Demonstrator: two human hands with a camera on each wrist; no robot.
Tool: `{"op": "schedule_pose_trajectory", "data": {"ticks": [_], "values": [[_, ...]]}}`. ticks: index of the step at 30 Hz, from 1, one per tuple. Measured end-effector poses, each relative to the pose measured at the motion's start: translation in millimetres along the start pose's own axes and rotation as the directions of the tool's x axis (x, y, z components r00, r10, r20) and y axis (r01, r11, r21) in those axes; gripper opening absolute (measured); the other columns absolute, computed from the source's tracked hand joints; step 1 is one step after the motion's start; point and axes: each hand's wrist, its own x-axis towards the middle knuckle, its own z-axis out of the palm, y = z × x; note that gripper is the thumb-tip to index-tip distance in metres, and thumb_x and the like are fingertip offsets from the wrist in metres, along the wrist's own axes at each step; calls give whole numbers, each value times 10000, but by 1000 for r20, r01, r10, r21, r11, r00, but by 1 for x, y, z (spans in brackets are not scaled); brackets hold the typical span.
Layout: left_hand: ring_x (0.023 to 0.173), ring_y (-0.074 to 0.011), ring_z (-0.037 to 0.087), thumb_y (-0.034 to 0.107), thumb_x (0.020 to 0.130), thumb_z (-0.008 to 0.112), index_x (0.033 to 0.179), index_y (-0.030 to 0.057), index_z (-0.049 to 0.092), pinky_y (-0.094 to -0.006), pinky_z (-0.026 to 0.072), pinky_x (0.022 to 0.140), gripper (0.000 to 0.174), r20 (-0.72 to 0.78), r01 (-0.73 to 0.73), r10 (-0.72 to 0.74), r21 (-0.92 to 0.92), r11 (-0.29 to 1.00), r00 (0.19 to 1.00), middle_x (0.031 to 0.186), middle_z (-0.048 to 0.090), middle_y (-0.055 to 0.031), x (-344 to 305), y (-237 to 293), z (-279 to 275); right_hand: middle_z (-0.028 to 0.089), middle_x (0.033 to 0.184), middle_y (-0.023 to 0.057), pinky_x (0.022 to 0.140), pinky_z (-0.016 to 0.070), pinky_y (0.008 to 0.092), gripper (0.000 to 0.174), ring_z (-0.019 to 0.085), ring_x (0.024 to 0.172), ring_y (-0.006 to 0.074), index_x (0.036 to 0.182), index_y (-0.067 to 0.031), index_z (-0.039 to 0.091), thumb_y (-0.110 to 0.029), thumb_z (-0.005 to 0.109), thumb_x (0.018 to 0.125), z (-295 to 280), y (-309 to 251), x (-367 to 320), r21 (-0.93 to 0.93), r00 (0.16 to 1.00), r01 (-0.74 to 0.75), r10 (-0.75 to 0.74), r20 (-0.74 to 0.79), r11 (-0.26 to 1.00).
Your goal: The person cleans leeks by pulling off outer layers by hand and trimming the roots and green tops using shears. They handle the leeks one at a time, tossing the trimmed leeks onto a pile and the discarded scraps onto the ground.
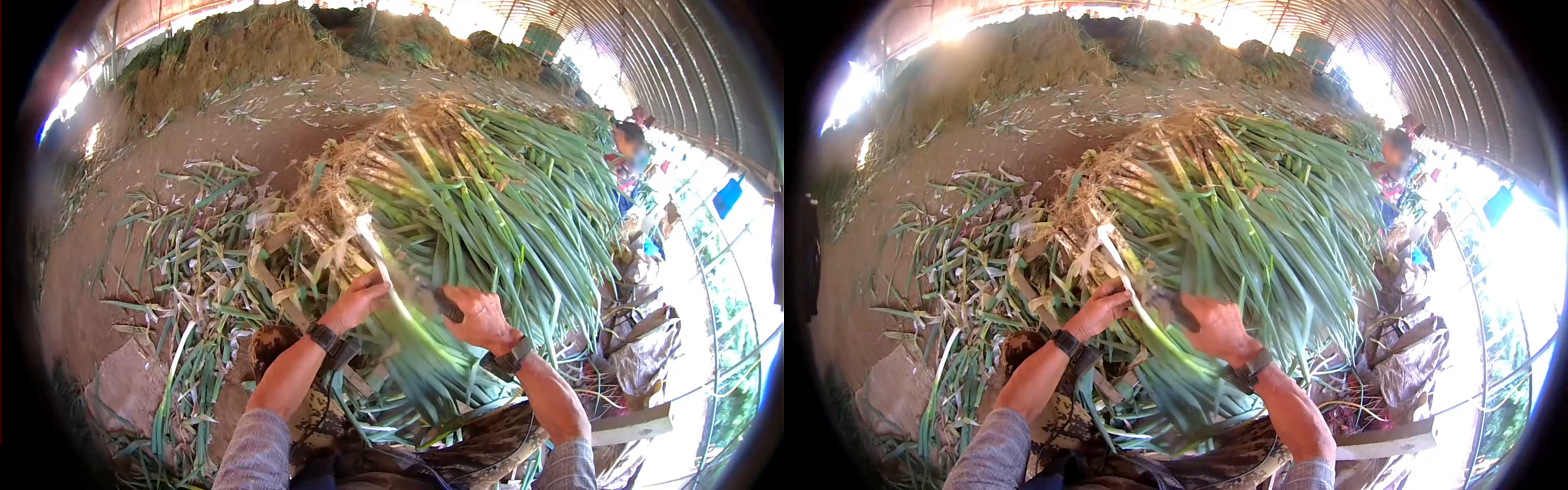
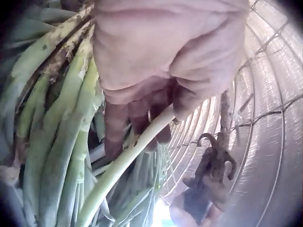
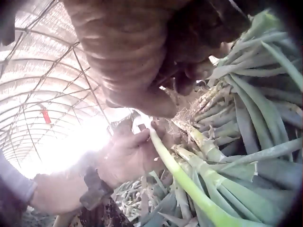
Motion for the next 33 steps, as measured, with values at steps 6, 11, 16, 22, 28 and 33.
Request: {"op": "schedule_pose_trajectory", "data": {"ticks": [6,11,16,22,28,33], "values": [[991,-197,669,158,1003,563,1192,62,581,-401,607,817,213,-44,-27,27,2,1000,999,1054,648,-46,1,2,6,683,950,159,711,531,489,470,662,832,392,1179,-75,615,-200,727,740,-2,-5,-8,-23,998,-50,51,21,998],[954,-180,677,172,1004,573,1202,56,587,-384,619,782,229,-107,-30,34,41,999,994,1037,660,-40,3,0,6,688,927,143,711,530,503,472,663,822,399,1194,-69,613,-219,702,755,11,2,-16,-21,994,-91,90,-59,996],[969,-274,691,184,1008,569,1168,68,603,-532,620,799,201,-101,-71,72,13,997,992,1064,679,-105,-1,12,9,702,953,151,705,535,475,415,672,841,372,1142,-89,639,-239,684,757,5,3,-27,99,989,-88,75,126,991],[859,-243,710,255,976,579,1088,74,652,-434,652,629,225,-411,-325,392,224,919,823,1002,707,-120,-7,115,6,695,925,149,673,518,491,331,662,827,385,1097,-139,632,-266,637,791,2,33,-79,119,957,-217,188,219,969],[1125,-246,610,187,998,514,1423,20,448,-366,553,900,461,0,-244,871,960,138,491,1352,542,-141,-55,279,-32,700,971,153,742,519,492,383,664,861,379,1117,-151,650,-300,675,765,26,62,-132,152,906,-424,419,69,893],[1287,-265,475,121,935,503,1448,18,382,-407,398,1080,536,227,-342,899,935,-93,376,1415,463,-165,-95,433,-12,699,821,151,659,537,486,392,677,764,371,1084,-111,662,-214,672,706,28,66,-135,253,887,-462,450,108,850]]}}
